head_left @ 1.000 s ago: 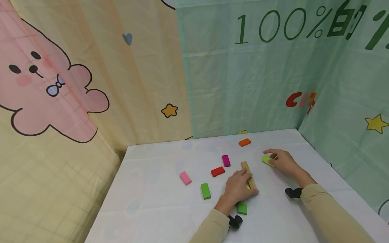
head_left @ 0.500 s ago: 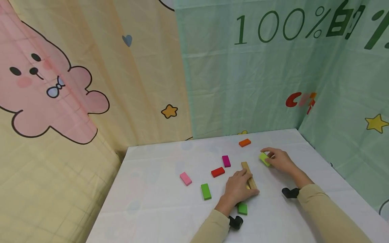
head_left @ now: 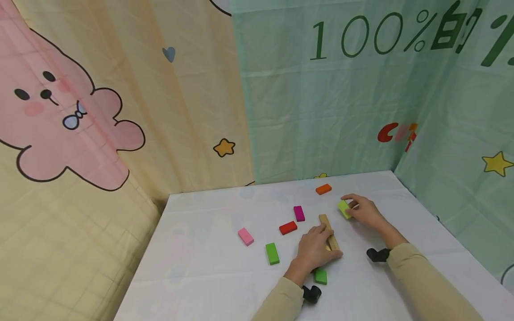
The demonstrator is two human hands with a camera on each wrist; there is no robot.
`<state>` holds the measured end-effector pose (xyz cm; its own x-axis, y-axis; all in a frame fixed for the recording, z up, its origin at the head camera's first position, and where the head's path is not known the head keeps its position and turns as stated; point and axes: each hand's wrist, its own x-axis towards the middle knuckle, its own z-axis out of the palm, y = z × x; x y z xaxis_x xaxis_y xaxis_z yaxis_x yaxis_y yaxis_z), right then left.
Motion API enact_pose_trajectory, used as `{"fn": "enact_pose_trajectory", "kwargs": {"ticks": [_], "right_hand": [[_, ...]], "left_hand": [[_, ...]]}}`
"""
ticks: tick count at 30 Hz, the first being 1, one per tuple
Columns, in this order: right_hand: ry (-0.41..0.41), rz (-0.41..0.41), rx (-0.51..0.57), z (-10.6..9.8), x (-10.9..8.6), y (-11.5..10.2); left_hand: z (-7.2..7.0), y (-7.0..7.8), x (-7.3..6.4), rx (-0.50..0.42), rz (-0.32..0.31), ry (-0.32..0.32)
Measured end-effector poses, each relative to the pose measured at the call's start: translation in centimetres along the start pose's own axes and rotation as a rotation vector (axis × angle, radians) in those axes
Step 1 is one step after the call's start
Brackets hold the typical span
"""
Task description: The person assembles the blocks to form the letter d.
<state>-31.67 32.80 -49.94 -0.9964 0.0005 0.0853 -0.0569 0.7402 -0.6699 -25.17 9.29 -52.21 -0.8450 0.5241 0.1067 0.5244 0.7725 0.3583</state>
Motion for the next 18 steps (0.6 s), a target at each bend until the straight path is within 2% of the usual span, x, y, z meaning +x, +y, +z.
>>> {"fn": "enact_pose_trajectory", "kwargs": {"ticks": [18], "right_hand": [[0.017, -0.002, 0.115, 1.8, 0.8, -0.4]], "left_hand": [[0.0, -0.1, -0.1, 0.008, 0.017, 0.009]]}}
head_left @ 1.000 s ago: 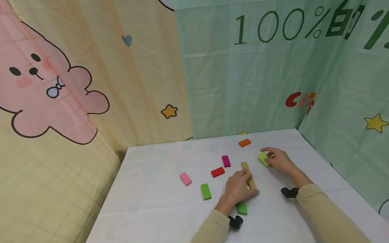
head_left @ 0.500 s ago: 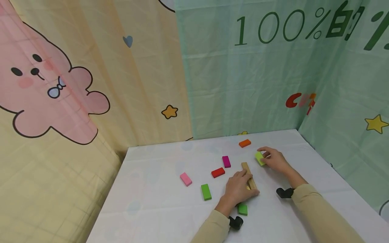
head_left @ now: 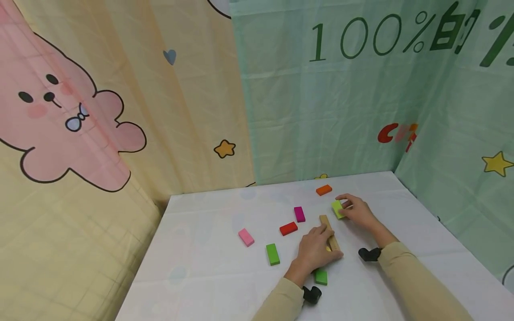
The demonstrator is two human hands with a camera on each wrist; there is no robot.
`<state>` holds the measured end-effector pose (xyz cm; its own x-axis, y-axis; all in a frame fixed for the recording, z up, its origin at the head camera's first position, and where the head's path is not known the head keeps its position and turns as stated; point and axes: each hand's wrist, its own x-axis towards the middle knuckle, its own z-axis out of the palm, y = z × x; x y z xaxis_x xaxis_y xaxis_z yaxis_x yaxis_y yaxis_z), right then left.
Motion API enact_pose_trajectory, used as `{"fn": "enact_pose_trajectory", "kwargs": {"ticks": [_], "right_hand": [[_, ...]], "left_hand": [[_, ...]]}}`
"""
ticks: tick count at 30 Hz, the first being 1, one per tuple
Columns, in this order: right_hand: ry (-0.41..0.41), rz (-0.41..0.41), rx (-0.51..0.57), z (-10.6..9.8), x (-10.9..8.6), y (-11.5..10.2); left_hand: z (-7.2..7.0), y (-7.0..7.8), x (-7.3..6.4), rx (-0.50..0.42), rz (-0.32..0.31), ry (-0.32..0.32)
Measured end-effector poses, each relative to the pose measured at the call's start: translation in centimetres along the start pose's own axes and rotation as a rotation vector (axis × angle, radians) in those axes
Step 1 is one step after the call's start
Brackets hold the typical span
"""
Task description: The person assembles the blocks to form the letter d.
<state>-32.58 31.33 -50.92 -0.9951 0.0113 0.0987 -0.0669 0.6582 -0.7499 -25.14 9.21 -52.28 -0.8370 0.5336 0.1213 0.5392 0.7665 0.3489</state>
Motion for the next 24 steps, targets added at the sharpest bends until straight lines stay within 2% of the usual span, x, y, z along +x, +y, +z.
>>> {"fn": "enact_pose_trajectory", "kwargs": {"ticks": [14, 24], "right_hand": [[0.050, -0.003, 0.080, 1.5, 1.0, -0.6], [0.054, 0.022, 0.150, 2.3, 1.6, -1.4]], "left_hand": [[0.2, -0.1, -0.1, -0.013, 0.002, 0.008], [0.2, 0.0, 0.0, 0.003, 0.008, 0.004]]}}
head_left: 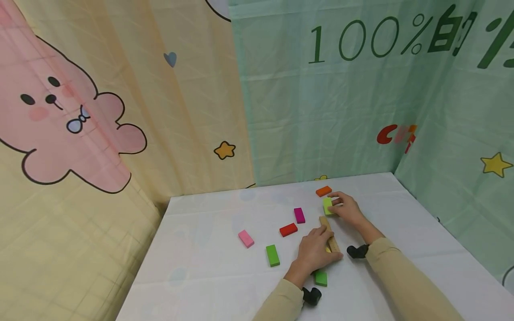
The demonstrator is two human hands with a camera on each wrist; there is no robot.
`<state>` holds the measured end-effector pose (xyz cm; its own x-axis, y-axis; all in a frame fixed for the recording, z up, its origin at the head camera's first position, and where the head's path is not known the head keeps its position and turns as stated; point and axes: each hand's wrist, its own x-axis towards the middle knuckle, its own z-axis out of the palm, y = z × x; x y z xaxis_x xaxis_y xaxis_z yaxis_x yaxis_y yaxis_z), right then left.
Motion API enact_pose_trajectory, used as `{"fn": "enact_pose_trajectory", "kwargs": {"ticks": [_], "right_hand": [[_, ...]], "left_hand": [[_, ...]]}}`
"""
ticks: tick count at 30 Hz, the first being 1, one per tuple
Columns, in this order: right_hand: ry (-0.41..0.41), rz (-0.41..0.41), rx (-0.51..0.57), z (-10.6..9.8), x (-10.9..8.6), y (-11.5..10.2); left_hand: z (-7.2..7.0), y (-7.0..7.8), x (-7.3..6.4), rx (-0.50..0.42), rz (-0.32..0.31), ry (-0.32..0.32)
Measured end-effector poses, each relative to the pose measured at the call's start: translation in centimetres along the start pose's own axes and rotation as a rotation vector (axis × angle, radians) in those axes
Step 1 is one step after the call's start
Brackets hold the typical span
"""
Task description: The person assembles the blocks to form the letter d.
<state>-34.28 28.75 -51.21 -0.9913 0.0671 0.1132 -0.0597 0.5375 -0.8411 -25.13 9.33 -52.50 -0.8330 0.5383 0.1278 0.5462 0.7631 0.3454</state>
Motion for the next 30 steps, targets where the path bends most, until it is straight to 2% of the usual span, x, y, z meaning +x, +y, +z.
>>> {"fn": "enact_pose_trajectory", "kwargs": {"ticks": [19, 30], "right_hand": [[-0.033, 0.014, -0.001, 1.5, 0.3, -0.4], [-0.059, 0.012, -0.061, 1.8, 0.2, -0.7]], "left_hand": [[0.1, -0.2, 0.0, 0.017, 0.016, 0.010], [0.1, -0.2, 0.0, 0.016, 0.019, 0.003]]}}
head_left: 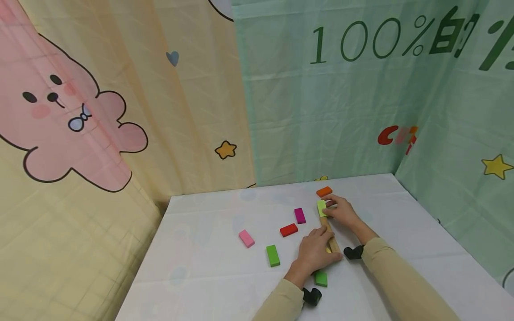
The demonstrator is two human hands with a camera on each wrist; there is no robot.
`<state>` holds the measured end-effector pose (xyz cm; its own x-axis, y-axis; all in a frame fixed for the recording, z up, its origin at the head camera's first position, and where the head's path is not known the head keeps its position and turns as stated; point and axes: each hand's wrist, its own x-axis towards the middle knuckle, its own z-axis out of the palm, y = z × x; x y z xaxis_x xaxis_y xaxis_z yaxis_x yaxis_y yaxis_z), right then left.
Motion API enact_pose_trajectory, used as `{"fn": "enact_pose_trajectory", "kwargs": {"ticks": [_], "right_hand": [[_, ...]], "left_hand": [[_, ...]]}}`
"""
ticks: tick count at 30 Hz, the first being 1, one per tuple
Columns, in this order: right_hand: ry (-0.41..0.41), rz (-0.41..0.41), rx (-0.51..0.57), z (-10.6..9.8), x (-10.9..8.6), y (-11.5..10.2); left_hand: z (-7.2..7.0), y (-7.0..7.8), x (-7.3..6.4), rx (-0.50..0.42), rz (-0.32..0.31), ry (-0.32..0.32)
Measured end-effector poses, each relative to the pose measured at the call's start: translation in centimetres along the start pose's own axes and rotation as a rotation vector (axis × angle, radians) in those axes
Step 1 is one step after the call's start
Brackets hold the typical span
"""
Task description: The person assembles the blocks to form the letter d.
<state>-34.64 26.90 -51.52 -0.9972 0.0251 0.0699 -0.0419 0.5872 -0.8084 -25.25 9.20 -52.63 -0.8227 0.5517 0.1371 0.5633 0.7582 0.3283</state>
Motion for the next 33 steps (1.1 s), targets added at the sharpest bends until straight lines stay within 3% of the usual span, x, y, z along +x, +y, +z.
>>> {"fn": "enact_pose_trajectory", "kwargs": {"ticks": [15, 33], "right_hand": [[-0.059, -0.016, -0.105, -0.28, 0.10, 0.56], [-0.150, -0.003, -0.136, -0.30, 0.68, 0.40]], "left_hand": [[-0.02, 0.37, -0.13, 0.001, 0.012, 0.003], [-0.10, -0.05, -0.01, 0.008, 0.007, -0.005]]}}
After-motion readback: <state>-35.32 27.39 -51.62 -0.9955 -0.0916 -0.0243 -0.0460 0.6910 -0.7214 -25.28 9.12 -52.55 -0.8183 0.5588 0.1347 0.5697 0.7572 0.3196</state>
